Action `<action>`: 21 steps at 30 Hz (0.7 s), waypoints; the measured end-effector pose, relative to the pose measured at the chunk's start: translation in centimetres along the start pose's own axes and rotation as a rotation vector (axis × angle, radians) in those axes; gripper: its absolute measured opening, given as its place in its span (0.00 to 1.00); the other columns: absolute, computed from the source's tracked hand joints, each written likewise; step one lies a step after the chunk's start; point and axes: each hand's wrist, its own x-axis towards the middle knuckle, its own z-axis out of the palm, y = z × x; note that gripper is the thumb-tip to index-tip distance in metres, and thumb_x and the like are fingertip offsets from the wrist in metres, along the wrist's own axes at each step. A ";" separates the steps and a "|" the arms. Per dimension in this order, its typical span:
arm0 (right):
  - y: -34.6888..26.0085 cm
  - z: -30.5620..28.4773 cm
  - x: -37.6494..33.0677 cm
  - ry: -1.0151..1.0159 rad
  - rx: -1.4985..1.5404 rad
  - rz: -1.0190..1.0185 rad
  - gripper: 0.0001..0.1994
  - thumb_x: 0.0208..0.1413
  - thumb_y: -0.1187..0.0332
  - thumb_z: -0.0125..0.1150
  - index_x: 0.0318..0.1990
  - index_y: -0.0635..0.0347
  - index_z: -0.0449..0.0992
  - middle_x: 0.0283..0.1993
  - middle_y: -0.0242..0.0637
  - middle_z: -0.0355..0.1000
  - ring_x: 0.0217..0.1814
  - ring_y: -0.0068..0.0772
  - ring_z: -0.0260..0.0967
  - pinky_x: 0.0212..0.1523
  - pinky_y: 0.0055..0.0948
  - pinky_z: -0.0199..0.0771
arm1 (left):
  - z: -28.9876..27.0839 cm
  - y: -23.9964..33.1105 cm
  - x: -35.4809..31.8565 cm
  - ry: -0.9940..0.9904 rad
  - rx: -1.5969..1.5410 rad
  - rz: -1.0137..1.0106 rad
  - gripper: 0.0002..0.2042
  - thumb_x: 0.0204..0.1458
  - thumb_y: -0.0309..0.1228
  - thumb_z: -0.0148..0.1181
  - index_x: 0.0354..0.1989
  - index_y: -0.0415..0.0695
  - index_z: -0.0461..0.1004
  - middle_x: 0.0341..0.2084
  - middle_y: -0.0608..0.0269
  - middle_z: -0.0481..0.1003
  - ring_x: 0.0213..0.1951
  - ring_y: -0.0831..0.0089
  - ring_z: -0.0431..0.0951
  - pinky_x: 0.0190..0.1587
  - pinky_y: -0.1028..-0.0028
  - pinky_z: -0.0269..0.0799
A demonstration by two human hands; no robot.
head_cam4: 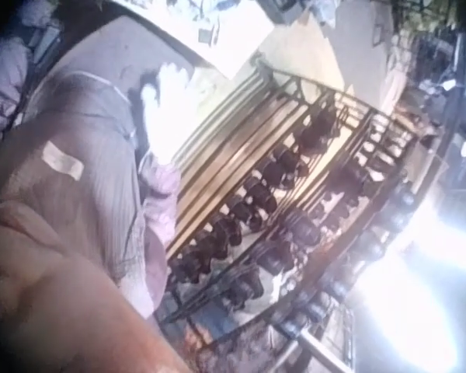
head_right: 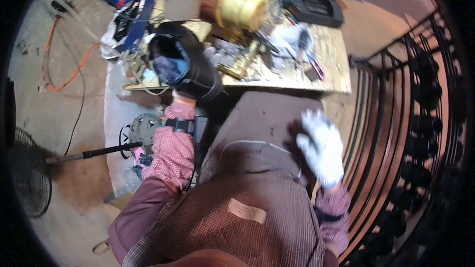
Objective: Checking and cleaning finished shoes in a factory environment.
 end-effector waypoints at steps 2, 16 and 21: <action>2.4 0.4 2.3 0.111 -0.013 0.100 0.22 0.58 0.65 0.67 0.61 0.56 0.77 0.60 0.44 0.76 0.67 0.47 0.71 0.67 0.44 0.67 | -2.4 -1.8 0.3 -0.226 0.445 -0.013 0.31 0.72 0.50 0.35 0.76 0.43 0.51 0.76 0.51 0.51 0.75 0.54 0.54 0.79 0.52 0.38; 6.3 10.7 20.8 0.026 -0.179 0.432 0.27 0.61 0.64 0.51 0.67 0.61 0.64 0.41 0.56 0.80 0.41 0.58 0.80 0.43 0.54 0.77 | -5.1 -24.6 25.5 -0.560 0.444 -0.598 0.29 0.70 0.49 0.42 0.71 0.41 0.58 0.67 0.47 0.65 0.67 0.52 0.67 0.72 0.48 0.58; 6.8 7.0 20.0 0.192 0.132 0.608 0.24 0.62 0.61 0.54 0.64 0.59 0.66 0.45 0.57 0.79 0.49 0.62 0.78 0.48 0.53 0.77 | -7.1 -23.7 18.3 -0.512 0.470 -0.694 0.29 0.70 0.48 0.42 0.71 0.40 0.58 0.67 0.47 0.65 0.67 0.52 0.67 0.72 0.48 0.58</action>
